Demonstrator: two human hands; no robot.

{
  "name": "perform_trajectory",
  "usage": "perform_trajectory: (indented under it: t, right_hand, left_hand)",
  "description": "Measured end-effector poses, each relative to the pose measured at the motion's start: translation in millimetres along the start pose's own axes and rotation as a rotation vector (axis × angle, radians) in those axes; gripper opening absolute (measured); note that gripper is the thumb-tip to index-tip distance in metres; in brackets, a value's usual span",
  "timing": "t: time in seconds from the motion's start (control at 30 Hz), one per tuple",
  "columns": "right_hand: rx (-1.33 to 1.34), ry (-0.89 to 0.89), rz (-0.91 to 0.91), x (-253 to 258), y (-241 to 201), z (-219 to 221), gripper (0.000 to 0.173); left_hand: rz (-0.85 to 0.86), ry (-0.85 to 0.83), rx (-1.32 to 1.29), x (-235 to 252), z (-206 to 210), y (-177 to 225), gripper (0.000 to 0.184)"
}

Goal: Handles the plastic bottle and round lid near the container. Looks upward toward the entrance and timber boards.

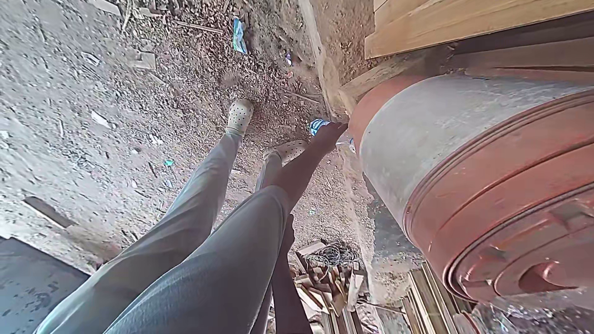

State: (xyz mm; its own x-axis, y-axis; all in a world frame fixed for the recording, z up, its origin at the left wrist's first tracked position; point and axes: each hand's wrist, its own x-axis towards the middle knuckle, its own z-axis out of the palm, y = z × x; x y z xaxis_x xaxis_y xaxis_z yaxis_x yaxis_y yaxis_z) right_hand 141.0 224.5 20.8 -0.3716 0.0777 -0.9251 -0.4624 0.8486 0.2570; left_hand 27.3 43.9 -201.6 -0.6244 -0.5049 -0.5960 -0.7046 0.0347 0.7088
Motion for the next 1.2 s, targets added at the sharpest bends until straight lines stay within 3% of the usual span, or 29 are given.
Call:
perform_trajectory:
  t: [0.13, 0.17, 0.27, 0.4, 0.47, 0.5, 0.53, 0.57, 0.6, 0.63, 0.67, 0.7, 0.73, 0.77, 0.87, 0.93, 0.97, 1.07, 1.2]
  right_hand:
    - [-0.098, -0.208, 0.074, -35, -52, -72, 0.06]
    - [-0.108, -0.203, 0.076, -33, -51, -70, 0.061]
    - [-0.072, 0.067, -0.029, 8, 1, 8, 0.071]
    - [-0.115, -0.155, 0.112, -4, -16, -10, 0.068]
    - [-0.11, 0.356, -0.099, 3, 2, 24, 0.062]
    - [-0.113, 0.273, -0.078, -6, -11, 4, 0.06]
    - [-0.114, -0.011, 0.025, -20, -36, -37, 0.061]
    - [-0.117, -0.149, 0.07, -24, -51, -60, 0.061]
    - [-0.124, -0.109, 0.037, -25, -51, -60, 0.06]
    - [-0.147, 0.116, -0.062, -23, -39, -40, 0.058]
    - [-0.17, 0.467, -0.194, -10, -21, -7, 0.058]
    - [-0.146, 0.153, -0.074, -18, -33, -31, 0.058]
    - [-0.116, -0.052, 0.013, -17, -41, -48, 0.059]
    - [-0.101, -0.14, 0.057, -15, -45, -56, 0.059]
    - [-0.102, -0.093, 0.042, -18, -45, -54, 0.058]
    - [-0.129, 0.144, -0.042, -9, -27, -19, 0.058]
    - [-0.143, -0.044, 0.054, -3, -30, -22, 0.061]
    - [-0.135, 0.016, 0.04, 24, -7, 8, 0.065]
    - [-0.148, 0.016, 0.032, 28, -5, 9, 0.065]
  left_hand:
    - [0.001, -0.007, 0.016, 3, 3, -3, 0.091]
    - [0.001, -0.01, 0.013, 2, 2, -3, 0.091]
    - [-0.002, -0.019, 0.008, 1, -2, -1, 0.091]
    - [0.008, -0.043, 0.012, 2, -7, 0, 0.091]
    - [0.015, -0.054, 0.019, 3, -10, 0, 0.092]
    - [0.018, -0.06, 0.015, 2, -11, 0, 0.092]
    - [0.02, -0.067, 0.006, 1, -13, 1, 0.092]
    - [0.018, -0.07, -0.001, 1, -14, 1, 0.092]
    - [0.016, -0.07, -0.004, 2, -14, 1, 0.092]
    - [0.016, -0.068, -0.001, 2, -14, 1, 0.091]
    - [0.02, -0.067, 0.006, 2, -13, 0, 0.09]
    - [0.024, -0.064, 0.011, 2, -13, 0, 0.088]
    - [0.025, -0.062, 0.007, 1, -13, 0, 0.087]
    - [0.026, -0.063, 0.003, 1, -13, 0, 0.086]
    - [0.029, -0.069, 0.001, 1, -13, 0, 0.086]
    - [0.037, -0.056, -0.001, 2, -13, -2, 0.087]
    - [0.035, -0.056, -0.002, 2, -13, -2, 0.088]
    - [0.013, -0.055, 0.006, 2, -12, 0, 0.091]
    - [0.009, -0.068, 0.02, 1, -13, 0, 0.09]
